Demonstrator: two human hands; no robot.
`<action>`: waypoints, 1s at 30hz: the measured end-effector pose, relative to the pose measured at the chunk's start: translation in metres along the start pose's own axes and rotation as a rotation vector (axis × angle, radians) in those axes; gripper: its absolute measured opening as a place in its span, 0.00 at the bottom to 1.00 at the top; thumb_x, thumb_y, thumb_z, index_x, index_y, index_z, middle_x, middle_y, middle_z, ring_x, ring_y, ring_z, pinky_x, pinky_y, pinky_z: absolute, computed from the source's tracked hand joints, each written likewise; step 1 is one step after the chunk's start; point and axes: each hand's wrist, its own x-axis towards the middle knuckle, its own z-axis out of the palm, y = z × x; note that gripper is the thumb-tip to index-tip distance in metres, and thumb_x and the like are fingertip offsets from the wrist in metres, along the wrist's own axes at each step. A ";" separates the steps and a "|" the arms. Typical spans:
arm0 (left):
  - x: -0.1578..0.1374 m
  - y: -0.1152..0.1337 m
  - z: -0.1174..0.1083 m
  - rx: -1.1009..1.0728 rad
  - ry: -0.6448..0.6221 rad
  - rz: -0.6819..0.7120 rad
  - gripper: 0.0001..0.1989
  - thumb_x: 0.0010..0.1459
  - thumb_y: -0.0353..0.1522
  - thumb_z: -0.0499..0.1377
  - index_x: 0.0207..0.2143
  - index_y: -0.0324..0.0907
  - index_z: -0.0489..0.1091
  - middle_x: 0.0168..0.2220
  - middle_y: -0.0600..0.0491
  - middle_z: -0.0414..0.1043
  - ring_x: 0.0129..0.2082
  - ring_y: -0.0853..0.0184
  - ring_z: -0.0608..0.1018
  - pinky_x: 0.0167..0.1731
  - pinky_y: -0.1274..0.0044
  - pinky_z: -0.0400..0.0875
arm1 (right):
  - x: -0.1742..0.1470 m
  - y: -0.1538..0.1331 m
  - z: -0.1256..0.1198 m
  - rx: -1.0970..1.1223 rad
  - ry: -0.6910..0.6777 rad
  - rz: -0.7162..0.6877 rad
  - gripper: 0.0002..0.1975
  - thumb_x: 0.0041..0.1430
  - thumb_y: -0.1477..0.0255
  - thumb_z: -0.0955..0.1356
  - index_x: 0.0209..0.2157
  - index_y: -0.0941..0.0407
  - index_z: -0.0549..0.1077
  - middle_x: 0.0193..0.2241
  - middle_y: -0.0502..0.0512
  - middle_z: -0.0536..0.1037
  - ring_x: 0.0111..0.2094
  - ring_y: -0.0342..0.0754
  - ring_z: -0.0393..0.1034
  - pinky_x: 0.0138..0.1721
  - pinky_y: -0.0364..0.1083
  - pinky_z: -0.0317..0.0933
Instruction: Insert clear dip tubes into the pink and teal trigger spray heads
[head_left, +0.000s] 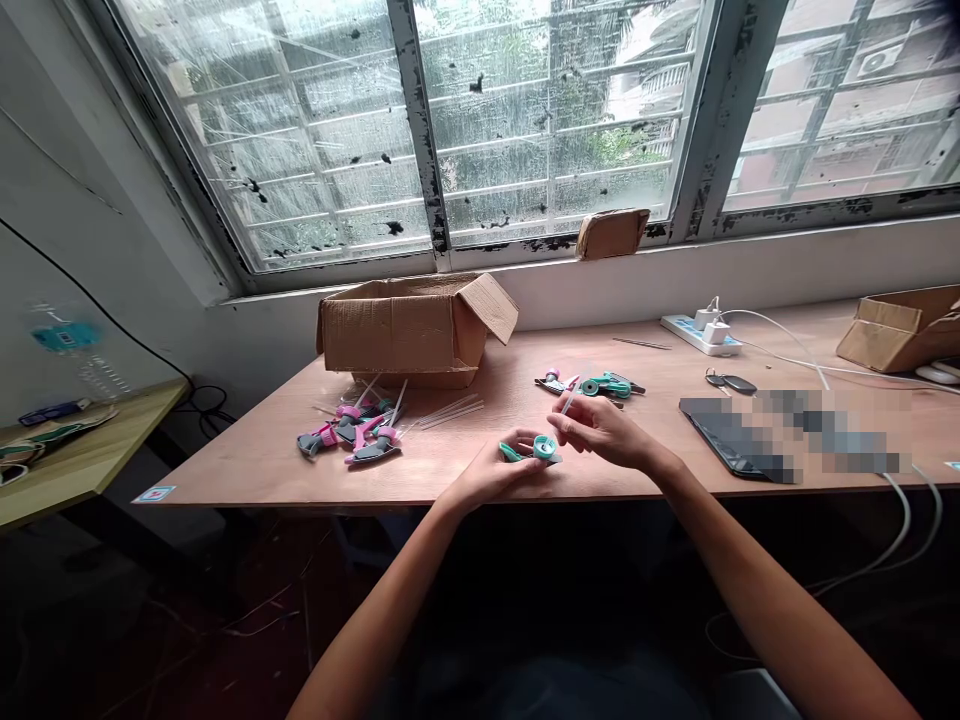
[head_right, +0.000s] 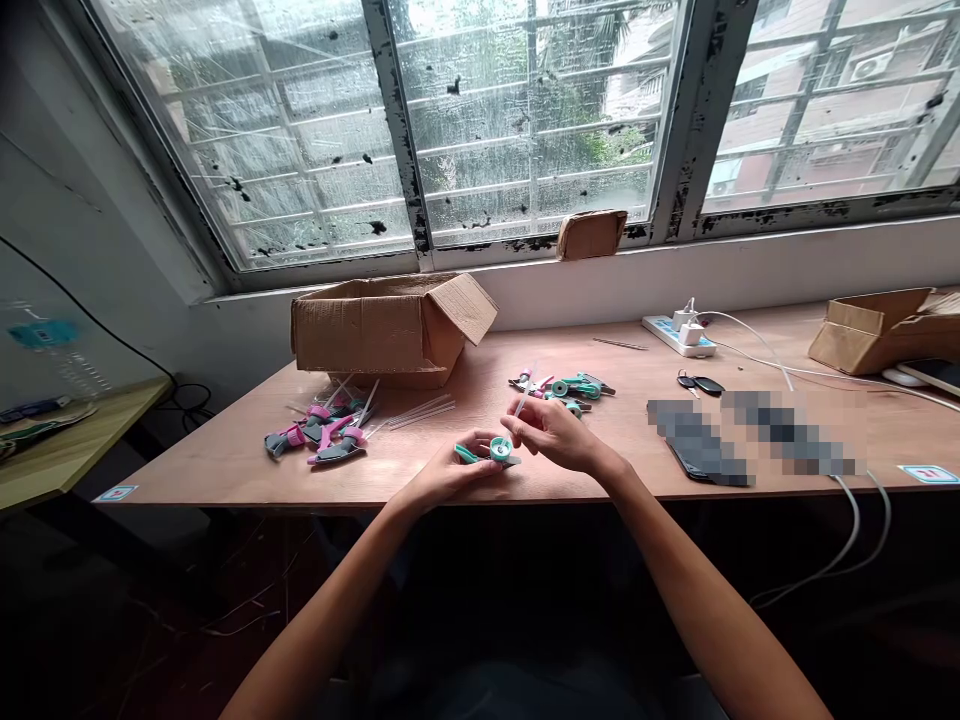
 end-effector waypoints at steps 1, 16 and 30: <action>0.000 0.000 0.000 0.006 -0.009 0.009 0.24 0.54 0.42 0.70 0.50 0.41 0.75 0.49 0.45 0.78 0.49 0.59 0.79 0.50 0.72 0.69 | 0.000 0.000 0.000 -0.006 -0.006 0.000 0.17 0.68 0.56 0.64 0.34 0.56 0.70 0.24 0.51 0.76 0.22 0.42 0.65 0.23 0.42 0.59; 0.000 0.001 0.000 0.013 -0.044 -0.010 0.21 0.56 0.43 0.68 0.48 0.41 0.77 0.46 0.46 0.79 0.47 0.59 0.79 0.52 0.71 0.67 | 0.001 0.001 0.000 -0.019 0.007 -0.017 0.17 0.67 0.56 0.65 0.35 0.56 0.72 0.26 0.52 0.76 0.22 0.43 0.64 0.25 0.43 0.60; 0.001 0.002 0.000 0.055 -0.067 0.019 0.20 0.59 0.42 0.67 0.50 0.41 0.77 0.51 0.44 0.78 0.53 0.57 0.77 0.56 0.68 0.67 | -0.005 -0.005 -0.015 -0.095 -0.103 -0.028 0.17 0.66 0.56 0.66 0.34 0.56 0.75 0.27 0.53 0.78 0.25 0.44 0.68 0.26 0.43 0.60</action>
